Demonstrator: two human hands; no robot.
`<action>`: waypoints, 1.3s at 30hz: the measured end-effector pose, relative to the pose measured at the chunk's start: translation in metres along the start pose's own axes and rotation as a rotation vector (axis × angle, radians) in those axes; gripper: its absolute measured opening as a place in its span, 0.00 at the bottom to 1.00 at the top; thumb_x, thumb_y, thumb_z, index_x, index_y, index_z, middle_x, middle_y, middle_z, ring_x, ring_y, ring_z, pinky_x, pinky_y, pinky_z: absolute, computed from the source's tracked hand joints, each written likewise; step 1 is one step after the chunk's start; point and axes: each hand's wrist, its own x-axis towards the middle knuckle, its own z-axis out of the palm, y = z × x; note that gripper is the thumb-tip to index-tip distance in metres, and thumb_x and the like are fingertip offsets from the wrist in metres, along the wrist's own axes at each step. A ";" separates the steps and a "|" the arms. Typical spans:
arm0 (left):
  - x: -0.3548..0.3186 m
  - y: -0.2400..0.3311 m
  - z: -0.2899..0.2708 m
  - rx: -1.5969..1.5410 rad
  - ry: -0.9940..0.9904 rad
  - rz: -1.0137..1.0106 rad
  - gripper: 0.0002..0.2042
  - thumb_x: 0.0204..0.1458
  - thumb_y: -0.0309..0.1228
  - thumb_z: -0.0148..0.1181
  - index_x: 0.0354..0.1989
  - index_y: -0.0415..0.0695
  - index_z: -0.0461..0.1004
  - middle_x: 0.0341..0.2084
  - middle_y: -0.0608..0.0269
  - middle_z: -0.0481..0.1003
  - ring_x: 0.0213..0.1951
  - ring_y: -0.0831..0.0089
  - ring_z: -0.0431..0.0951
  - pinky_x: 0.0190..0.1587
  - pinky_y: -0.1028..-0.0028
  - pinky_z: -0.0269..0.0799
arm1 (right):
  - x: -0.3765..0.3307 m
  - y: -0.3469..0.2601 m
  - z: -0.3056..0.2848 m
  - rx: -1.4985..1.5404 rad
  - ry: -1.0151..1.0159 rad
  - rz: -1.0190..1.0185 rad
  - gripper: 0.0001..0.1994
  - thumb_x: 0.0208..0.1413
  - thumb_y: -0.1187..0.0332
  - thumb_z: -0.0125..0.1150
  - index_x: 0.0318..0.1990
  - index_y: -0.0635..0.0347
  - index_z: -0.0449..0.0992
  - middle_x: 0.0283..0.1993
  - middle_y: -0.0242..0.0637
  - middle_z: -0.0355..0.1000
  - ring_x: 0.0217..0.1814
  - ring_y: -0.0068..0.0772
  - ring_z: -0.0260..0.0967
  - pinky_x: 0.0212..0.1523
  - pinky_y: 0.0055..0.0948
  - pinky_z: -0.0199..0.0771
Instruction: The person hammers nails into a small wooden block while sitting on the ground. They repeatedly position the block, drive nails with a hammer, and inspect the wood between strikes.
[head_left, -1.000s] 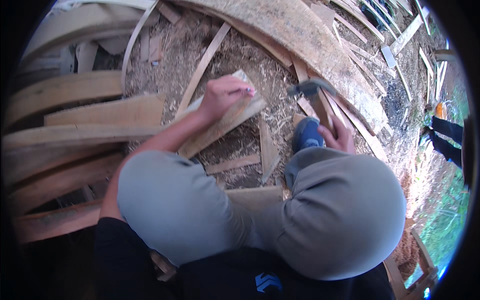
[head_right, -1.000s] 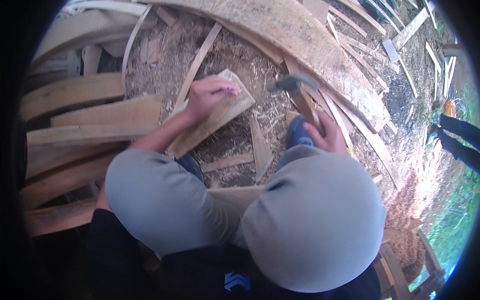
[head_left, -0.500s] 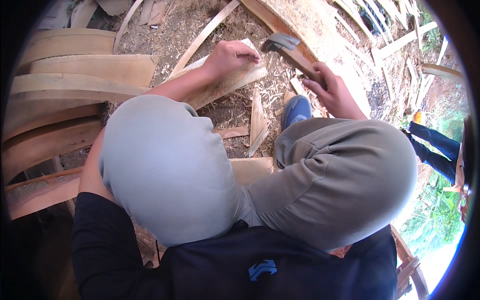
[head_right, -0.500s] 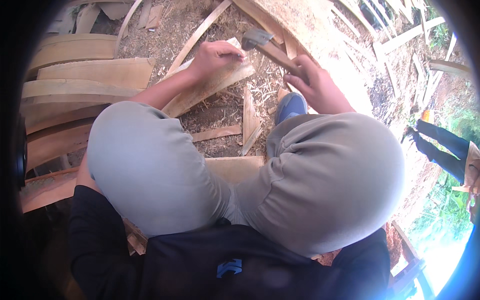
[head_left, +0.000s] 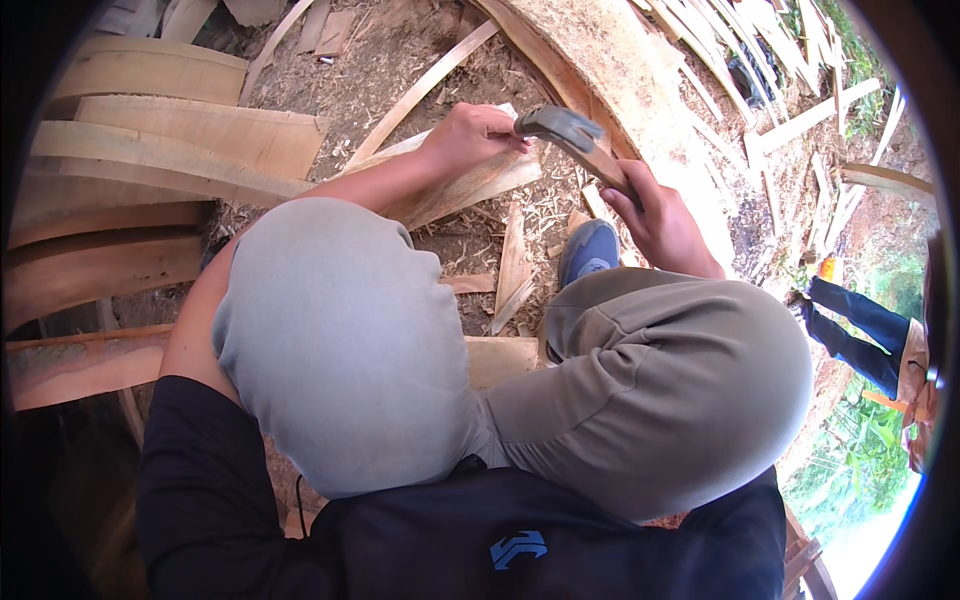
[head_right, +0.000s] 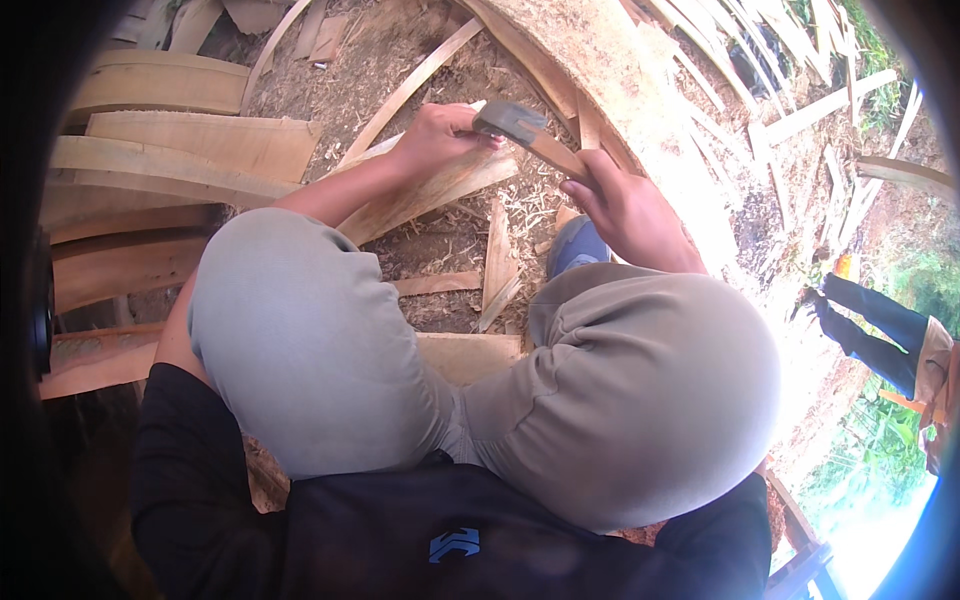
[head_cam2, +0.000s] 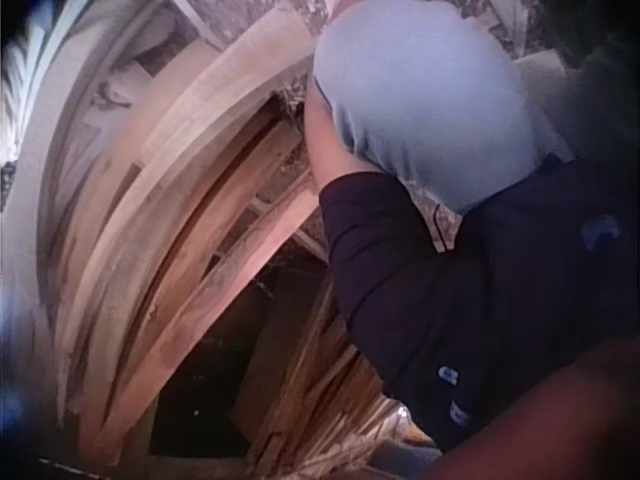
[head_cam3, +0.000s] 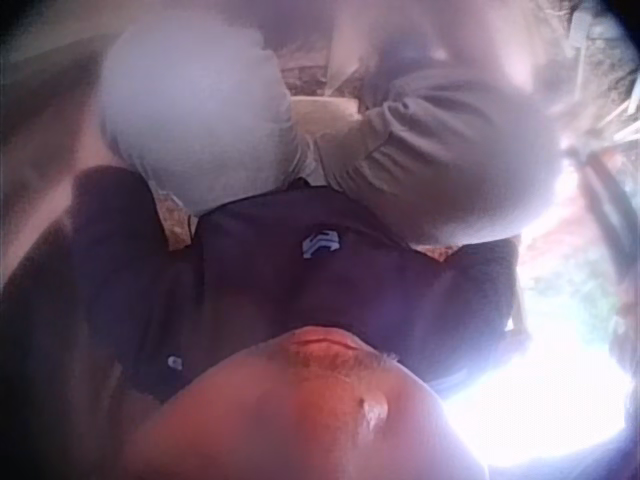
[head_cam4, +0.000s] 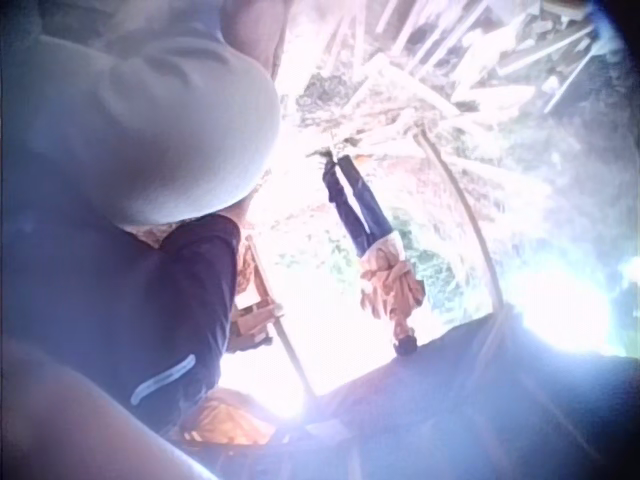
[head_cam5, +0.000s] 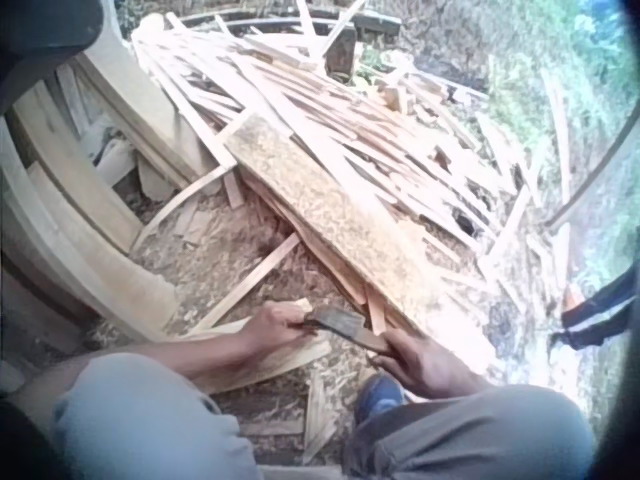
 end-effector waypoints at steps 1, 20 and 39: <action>0.002 0.000 0.002 -0.023 0.007 0.003 0.06 0.50 0.30 0.72 0.37 0.47 0.87 0.31 0.62 0.85 0.33 0.70 0.84 0.37 0.70 0.79 | -0.002 0.000 0.001 0.003 0.034 -0.035 0.15 0.69 0.62 0.60 0.56 0.61 0.69 0.32 0.51 0.76 0.32 0.48 0.75 0.35 0.42 0.72; 0.006 -0.001 0.006 -0.077 -0.009 -0.016 0.07 0.51 0.30 0.72 0.38 0.45 0.87 0.33 0.61 0.85 0.33 0.68 0.84 0.38 0.69 0.79 | -0.007 0.006 0.012 0.054 0.100 0.043 0.14 0.66 0.62 0.61 0.52 0.57 0.68 0.32 0.53 0.77 0.36 0.61 0.78 0.34 0.51 0.73; -0.009 0.012 -0.032 0.292 -0.040 0.083 0.41 0.42 0.52 0.78 0.66 0.51 0.69 0.67 0.56 0.67 0.65 0.59 0.70 0.67 0.59 0.67 | -0.030 0.007 0.002 0.462 -0.013 0.365 0.20 0.70 0.61 0.57 0.63 0.60 0.68 0.41 0.51 0.77 0.40 0.38 0.74 0.44 0.36 0.72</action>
